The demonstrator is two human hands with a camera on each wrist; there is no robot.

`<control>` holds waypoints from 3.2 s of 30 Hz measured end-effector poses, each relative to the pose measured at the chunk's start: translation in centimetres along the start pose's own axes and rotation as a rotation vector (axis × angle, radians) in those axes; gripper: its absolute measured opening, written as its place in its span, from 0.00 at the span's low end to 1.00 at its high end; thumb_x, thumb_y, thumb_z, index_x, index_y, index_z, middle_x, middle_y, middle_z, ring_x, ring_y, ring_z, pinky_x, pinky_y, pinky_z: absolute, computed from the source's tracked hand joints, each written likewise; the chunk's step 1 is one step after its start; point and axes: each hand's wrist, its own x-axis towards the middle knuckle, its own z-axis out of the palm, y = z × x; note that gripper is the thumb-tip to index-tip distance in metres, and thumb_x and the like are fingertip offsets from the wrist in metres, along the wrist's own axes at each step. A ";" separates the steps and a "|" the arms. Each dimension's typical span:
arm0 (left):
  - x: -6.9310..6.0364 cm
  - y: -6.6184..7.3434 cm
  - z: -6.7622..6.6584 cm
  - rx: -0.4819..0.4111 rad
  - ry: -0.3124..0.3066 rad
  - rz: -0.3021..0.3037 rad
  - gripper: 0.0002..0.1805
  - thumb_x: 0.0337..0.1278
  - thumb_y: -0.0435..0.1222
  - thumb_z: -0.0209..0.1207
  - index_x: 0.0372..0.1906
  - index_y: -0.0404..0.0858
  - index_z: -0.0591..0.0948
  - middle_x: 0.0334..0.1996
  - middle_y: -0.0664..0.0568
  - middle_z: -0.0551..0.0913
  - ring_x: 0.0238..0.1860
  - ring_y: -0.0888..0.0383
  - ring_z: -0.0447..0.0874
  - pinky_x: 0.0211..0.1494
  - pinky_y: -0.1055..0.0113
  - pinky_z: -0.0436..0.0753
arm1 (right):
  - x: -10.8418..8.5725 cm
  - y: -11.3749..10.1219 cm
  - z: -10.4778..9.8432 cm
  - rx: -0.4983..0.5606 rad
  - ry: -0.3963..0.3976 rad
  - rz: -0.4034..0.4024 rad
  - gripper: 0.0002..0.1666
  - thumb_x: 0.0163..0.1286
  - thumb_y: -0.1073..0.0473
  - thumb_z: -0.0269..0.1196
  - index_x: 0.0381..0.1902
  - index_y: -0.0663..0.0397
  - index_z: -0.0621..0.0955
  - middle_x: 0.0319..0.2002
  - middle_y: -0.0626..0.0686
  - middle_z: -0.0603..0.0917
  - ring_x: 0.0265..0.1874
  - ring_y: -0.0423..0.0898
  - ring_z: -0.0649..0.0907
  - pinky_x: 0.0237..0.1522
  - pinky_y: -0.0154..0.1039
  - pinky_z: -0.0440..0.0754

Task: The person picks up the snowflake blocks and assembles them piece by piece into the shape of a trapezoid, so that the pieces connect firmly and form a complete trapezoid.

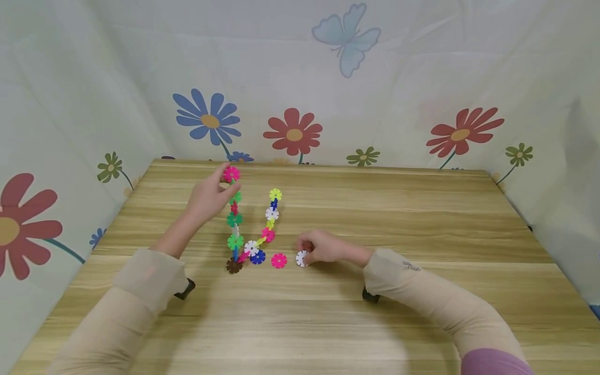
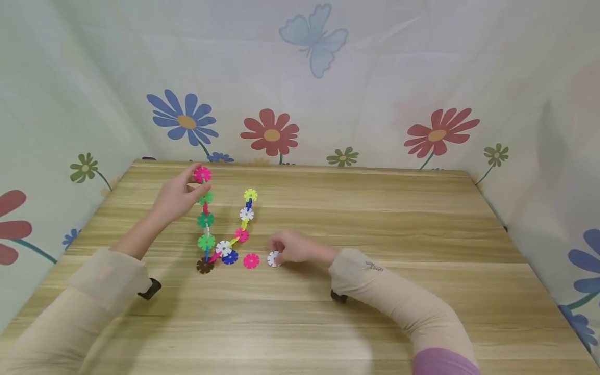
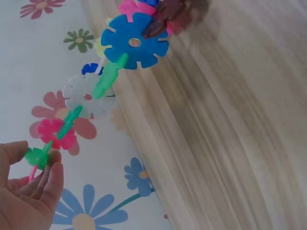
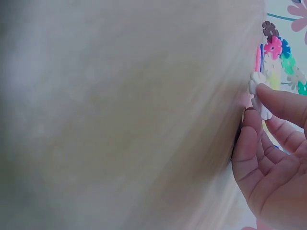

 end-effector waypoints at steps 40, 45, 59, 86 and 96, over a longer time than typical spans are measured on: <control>-1.9 -3.8 -2.0 0.086 -0.050 -0.087 0.37 0.58 0.52 0.47 0.63 0.30 0.57 0.48 0.30 0.74 0.47 0.38 0.75 0.43 0.51 0.77 | 1.5 -3.6 1.4 -0.090 -0.211 -0.164 0.08 0.60 0.64 0.57 0.22 0.54 0.72 0.57 0.55 0.73 0.60 0.49 0.68 0.46 0.31 0.68; -2.0 -4.4 -1.5 0.049 -0.111 -0.070 0.38 0.57 0.54 0.47 0.64 0.31 0.57 0.48 0.32 0.74 0.48 0.39 0.75 0.42 0.52 0.79 | 0.4 -2.4 0.2 -0.012 -0.193 -0.165 0.05 0.58 0.67 0.56 0.23 0.58 0.72 0.38 0.52 0.81 0.37 0.40 0.75 0.34 0.27 0.69; -2.2 -3.0 1.0 -0.099 -0.283 -0.010 0.39 0.55 0.54 0.50 0.66 0.38 0.56 0.49 0.35 0.75 0.50 0.42 0.75 0.45 0.56 0.79 | -0.9 -1.0 -2.2 0.034 -0.115 -0.059 0.03 0.59 0.66 0.56 0.26 0.59 0.74 0.22 0.45 0.71 0.23 0.37 0.68 0.26 0.27 0.66; -1.5 0.1 3.8 -0.340 -0.305 -0.053 0.33 0.57 0.50 0.51 0.65 0.42 0.58 0.52 0.36 0.74 0.42 0.48 0.81 0.44 0.58 0.80 | 5.0 -2.9 -2.4 0.369 0.444 0.064 0.07 0.57 0.66 0.60 0.33 0.65 0.77 0.24 0.57 0.79 0.26 0.58 0.81 0.30 0.44 0.81; -1.4 0.4 4.5 -0.385 -0.292 -0.054 0.32 0.58 0.48 0.50 0.65 0.40 0.58 0.53 0.36 0.73 0.43 0.47 0.80 0.44 0.56 0.80 | 6.0 -3.7 -1.7 0.371 0.493 0.082 0.05 0.57 0.69 0.60 0.32 0.66 0.76 0.23 0.59 0.79 0.25 0.56 0.82 0.26 0.38 0.81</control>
